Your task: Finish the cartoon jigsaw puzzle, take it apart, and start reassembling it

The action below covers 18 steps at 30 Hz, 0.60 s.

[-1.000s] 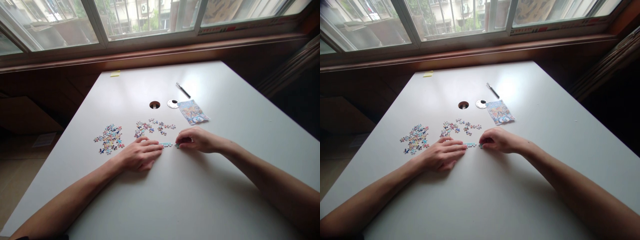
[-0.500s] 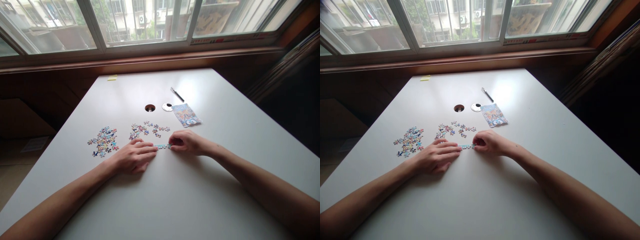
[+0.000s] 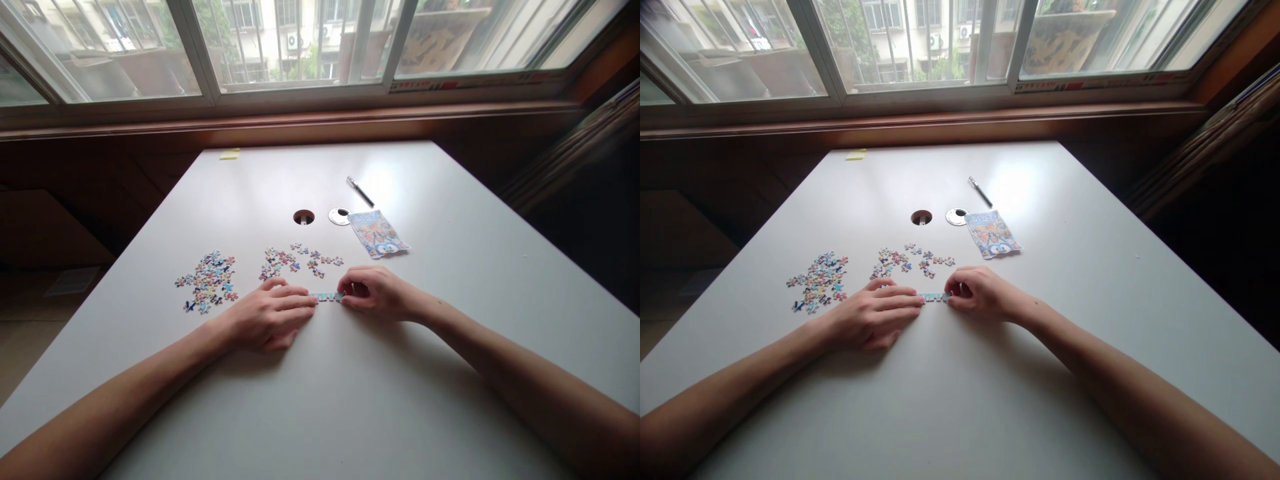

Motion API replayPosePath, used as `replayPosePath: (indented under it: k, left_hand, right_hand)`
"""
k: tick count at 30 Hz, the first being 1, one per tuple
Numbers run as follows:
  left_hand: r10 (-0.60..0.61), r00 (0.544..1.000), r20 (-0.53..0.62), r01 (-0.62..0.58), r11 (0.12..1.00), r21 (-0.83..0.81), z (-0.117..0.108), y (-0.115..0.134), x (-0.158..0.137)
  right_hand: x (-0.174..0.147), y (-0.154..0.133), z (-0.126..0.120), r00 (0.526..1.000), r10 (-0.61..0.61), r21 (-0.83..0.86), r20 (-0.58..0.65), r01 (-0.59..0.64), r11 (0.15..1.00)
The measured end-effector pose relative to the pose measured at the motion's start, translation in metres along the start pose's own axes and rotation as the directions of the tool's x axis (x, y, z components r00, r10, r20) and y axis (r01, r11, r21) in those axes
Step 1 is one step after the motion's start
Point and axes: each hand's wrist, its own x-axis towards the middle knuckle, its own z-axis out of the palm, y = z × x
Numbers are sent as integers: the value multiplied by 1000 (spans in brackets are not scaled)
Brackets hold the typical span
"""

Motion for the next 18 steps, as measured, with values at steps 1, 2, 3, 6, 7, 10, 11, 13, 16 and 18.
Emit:
replayPosePath:
  k: [1, 2, 3, 6, 7, 10, 11, 13, 16, 18]
  left_hand:
    - [1, 1000, 2, -1, 1000, -2, 0, 0, 0]
    - [3, 1000, 4, -3, 1000, -4, 0, 0, 0]
    - [6, 1000, 6, -6, 1000, -6, 0, 0, 0]
    - [11, 1000, 8, -11, 1000, -10, -1, 0, 0]
    - [12, 1000, 7, -11, 1000, -11, 0, 0, 0]
    - [8, 1000, -7, -8, 1000, -14, -1, 0, 1]
    - [7, 1000, -13, -8, 1000, -14, -1, 0, 1]
    - [5, 1000, -14, -5, 1000, -12, -1, 1, 2]
    - [5, 1000, 0, -5, 1000, -9, -2, 1, 2]
    - [6, 1000, 5, -5, 1000, -9, -2, 1, 2]
  right_hand:
    - [0, 0, 0, 1000, 3, 3, 5, -3, 1000]
    - [0, 0, -1, 1000, 7, 7, 7, -7, 1000]
    - [0, -1, -1, 1000, 11, 11, 5, -11, 1000]
    - [1, -2, 0, 1000, 17, 22, -3, -16, 1000]
    - [1, -3, 1, 1000, 16, 24, -3, -16, 1000]
    - [0, -3, 3, 1000, 12, 19, -8, -11, 1000]
    - [0, -3, 3, 1000, 9, 15, -12, -9, 1000]
    - [0, -3, 4, 1000, 7, 10, -17, -7, 1000]
    - [0, -3, 4, 1000, 11, 18, -20, -11, 1000]
    - [-1, -2, 5, 1000, 14, 23, -15, -14, 1000]
